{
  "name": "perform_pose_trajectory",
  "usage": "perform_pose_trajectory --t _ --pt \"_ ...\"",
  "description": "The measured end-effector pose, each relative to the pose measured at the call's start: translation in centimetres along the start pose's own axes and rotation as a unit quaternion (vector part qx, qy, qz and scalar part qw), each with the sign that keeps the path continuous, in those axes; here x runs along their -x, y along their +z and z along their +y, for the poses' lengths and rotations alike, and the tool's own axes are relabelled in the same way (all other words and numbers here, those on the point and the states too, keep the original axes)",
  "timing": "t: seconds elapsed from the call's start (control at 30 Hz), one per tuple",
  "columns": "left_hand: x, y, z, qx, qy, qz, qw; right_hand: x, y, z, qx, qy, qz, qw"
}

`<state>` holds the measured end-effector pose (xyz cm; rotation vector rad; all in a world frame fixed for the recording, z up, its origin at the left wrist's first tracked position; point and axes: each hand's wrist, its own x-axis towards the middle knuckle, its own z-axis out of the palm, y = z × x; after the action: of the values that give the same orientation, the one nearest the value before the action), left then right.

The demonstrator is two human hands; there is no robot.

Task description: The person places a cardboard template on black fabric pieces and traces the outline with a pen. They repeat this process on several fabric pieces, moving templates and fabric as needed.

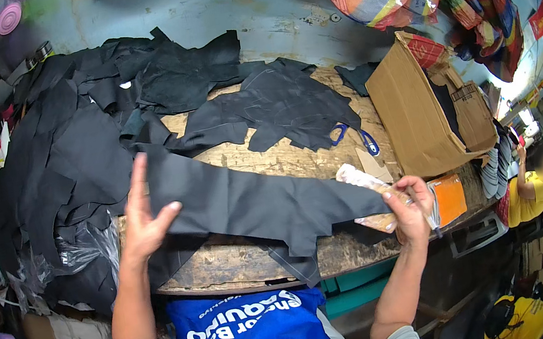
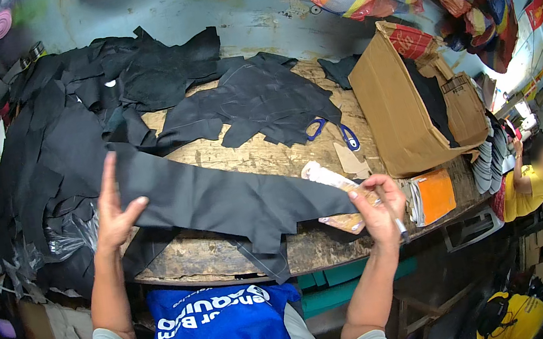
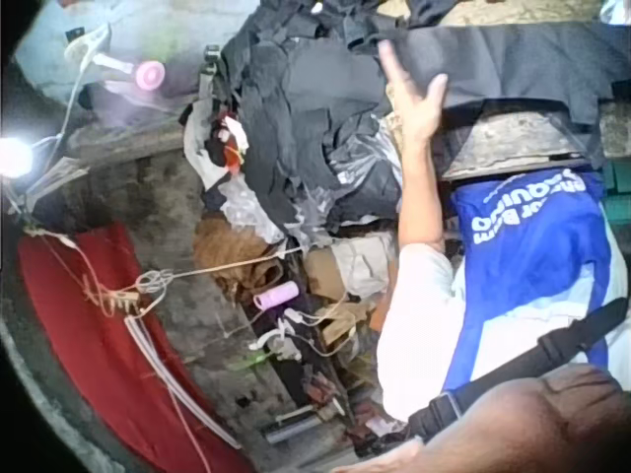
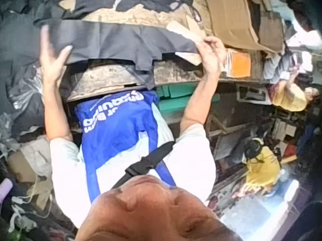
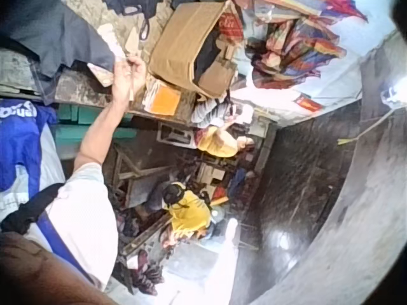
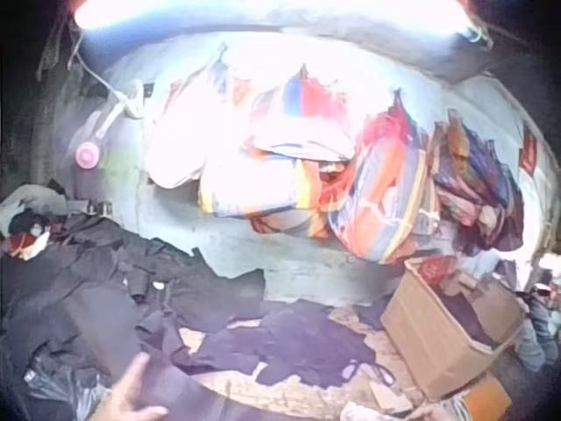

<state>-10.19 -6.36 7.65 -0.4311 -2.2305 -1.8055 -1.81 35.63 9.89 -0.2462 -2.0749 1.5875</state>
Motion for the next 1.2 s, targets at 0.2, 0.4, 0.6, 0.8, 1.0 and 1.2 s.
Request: perform_pose_trajectory --t 0.2,0.4,0.6,0.8,1.0,1.2 --pt "1.7 -4.0 3.8 0.205 0.018 0.086 0.975 -0.6 -1.7 -3.5 -0.128 -0.029 -0.016 0.991" --pt "1.9 -4.8 4.1 0.123 0.035 0.122 0.984 -0.9 -0.8 -5.3 -0.138 -0.051 -0.023 0.989" --pt "2.2 -7.1 3.8 0.105 0.087 0.083 0.987 -0.8 0.1 -5.5 -0.134 -0.051 -0.033 0.989" --pt "2.3 -8.4 4.9 0.078 0.064 0.052 0.994 -1.1 1.1 -5.1 -0.137 -0.045 -0.045 0.989" --pt "-0.1 -8.8 5.0 0.023 0.100 0.021 0.994 -2.6 2.6 -3.8 -0.070 -0.041 -0.070 0.994" --pt "-6.2 -10.7 2.4 -0.050 0.118 0.036 0.991 -7.4 7.4 -2.4 -0.074 -0.076 -0.101 0.989"
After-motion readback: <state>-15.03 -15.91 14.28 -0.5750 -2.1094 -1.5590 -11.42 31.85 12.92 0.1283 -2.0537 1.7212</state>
